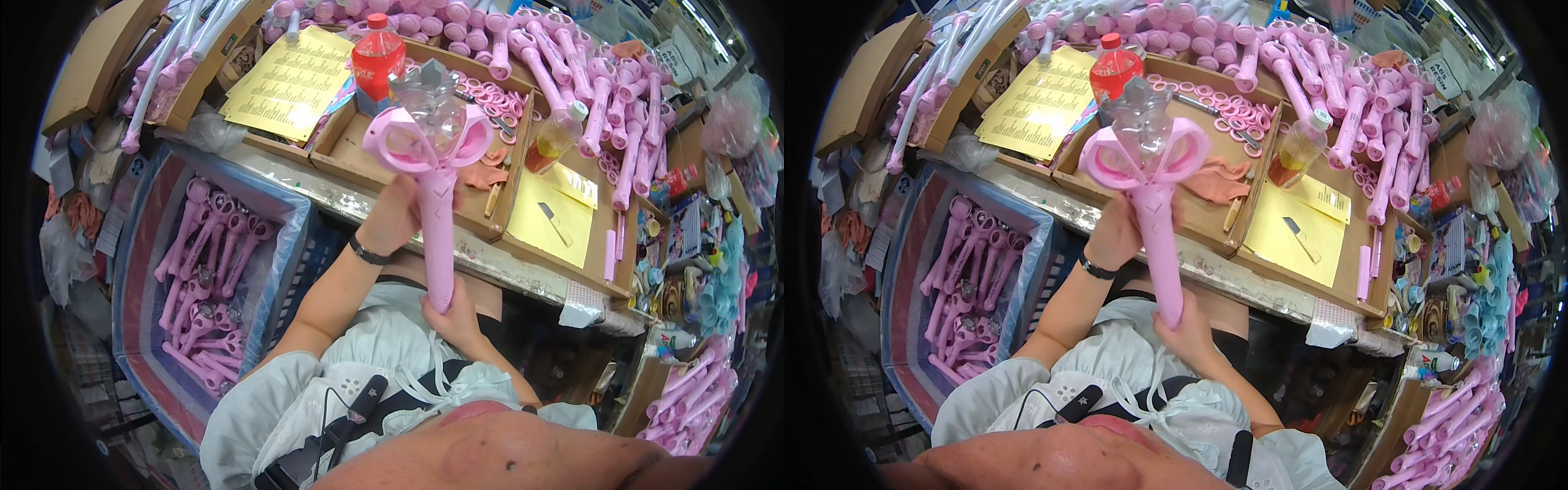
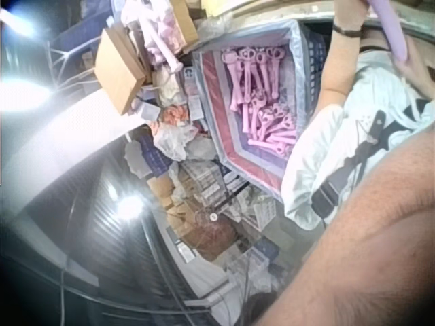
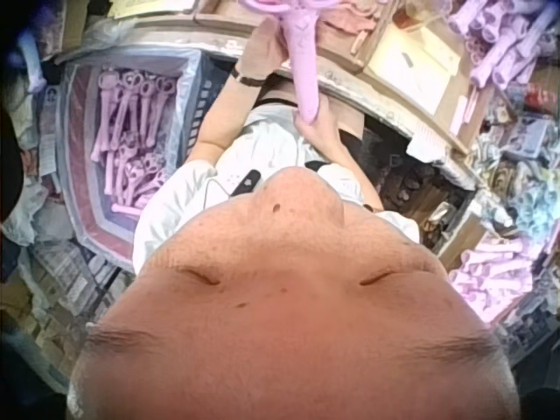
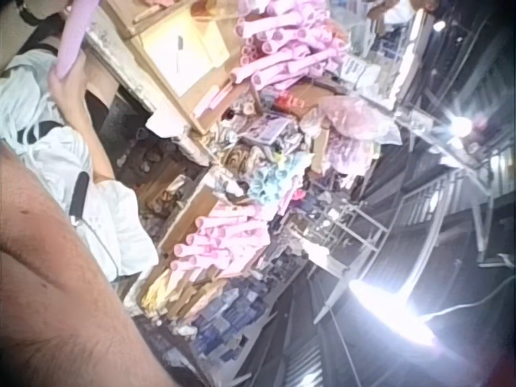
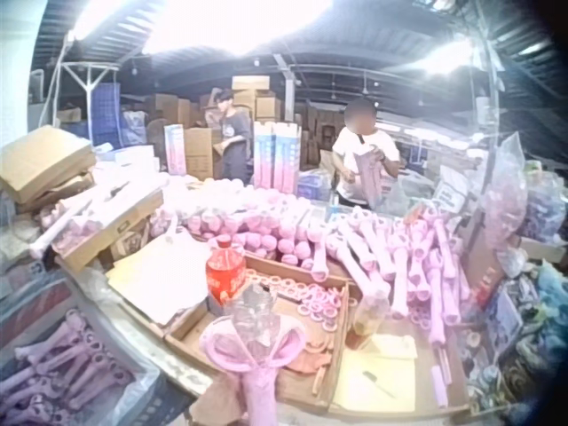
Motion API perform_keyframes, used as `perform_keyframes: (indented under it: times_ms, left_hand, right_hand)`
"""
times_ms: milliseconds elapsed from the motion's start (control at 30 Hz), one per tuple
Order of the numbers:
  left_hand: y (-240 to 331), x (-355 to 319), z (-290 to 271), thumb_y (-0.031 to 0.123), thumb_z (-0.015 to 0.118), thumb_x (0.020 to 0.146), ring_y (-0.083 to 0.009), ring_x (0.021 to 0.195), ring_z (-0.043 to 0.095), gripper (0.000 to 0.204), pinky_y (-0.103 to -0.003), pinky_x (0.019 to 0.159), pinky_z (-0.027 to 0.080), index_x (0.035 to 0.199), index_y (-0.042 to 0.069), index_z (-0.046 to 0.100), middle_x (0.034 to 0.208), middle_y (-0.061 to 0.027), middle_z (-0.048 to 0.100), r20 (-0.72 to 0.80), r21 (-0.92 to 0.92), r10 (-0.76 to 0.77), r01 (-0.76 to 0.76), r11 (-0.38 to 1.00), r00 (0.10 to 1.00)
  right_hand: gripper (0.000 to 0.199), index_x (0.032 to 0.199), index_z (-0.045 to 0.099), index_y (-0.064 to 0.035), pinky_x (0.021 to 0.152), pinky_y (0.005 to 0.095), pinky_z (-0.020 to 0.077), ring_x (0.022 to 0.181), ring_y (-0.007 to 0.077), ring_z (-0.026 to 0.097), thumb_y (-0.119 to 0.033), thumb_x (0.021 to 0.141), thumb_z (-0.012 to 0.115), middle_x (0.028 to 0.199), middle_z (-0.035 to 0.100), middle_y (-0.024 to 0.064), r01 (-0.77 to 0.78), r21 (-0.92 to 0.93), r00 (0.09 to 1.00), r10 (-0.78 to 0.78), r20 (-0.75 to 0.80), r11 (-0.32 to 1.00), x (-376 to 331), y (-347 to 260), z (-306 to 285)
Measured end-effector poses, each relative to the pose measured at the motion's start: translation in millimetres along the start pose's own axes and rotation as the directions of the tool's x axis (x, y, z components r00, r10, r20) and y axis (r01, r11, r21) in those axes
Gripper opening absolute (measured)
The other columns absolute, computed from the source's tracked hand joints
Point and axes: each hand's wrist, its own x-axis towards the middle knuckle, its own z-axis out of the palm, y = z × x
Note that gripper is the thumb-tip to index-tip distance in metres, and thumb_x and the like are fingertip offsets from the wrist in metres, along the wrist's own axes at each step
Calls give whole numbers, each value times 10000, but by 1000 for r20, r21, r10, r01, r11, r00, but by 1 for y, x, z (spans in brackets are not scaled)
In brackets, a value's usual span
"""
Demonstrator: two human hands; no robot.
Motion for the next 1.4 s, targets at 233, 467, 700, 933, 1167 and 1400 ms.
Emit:
perform_keyframes:
  times_ms: [233,467,700,933,1167,1400]
  left_hand:
    - [8,18,-11,581,464,897,-231,1018,606,721,-392,863,507,1387,76,308,1238,-115,526,-63,-164,79,-89,983,995]
    - [22,23,-15,193,601,918,-149,1010,572,567,-274,790,522,1380,19,323,1207,-131,512,-290,417,325,-187,890,900]
    - [12,19,-23,219,560,941,-167,1028,579,521,-315,830,517,1377,31,344,1209,-93,519,-208,296,311,-243,924,927]
    - [6,28,-27,281,464,984,-188,1109,549,443,-331,934,455,1353,57,364,1274,-74,495,-311,198,253,-198,960,916]
    - [13,30,-14,129,671,856,-213,1122,515,641,-310,906,475,1350,-19,289,1248,-178,452,-258,609,540,-299,735,801]
    - [14,28,-24,128,663,863,-191,1086,538,609,-303,895,478,1324,-51,309,1244,-165,464,-220,503,451,-295,812,865]
  right_hand:
    - [495,1177,465,-16,689,316,497,768,165,615,-153,773,715,877,606,87,-186,335,949,80,305,924,3,7,-14]
    - [454,1155,475,-33,649,262,483,716,106,589,-88,772,712,851,590,31,-416,556,847,85,524,720,4,13,-35]
    - [472,1162,464,-37,614,265,475,663,112,573,-51,757,705,826,580,29,-540,671,756,-59,652,508,8,16,-43]
    - [571,1226,428,-11,658,334,499,752,205,624,-181,761,713,880,614,111,-328,461,893,111,437,824,18,-5,-37]
    - [584,1266,382,-22,771,490,479,903,469,595,-220,782,645,996,605,302,-144,-209,983,164,80,967,19,-31,-28]
    - [607,1282,357,-31,767,508,477,891,477,594,-211,775,639,979,607,307,-128,-276,985,154,74,953,17,-31,-32]
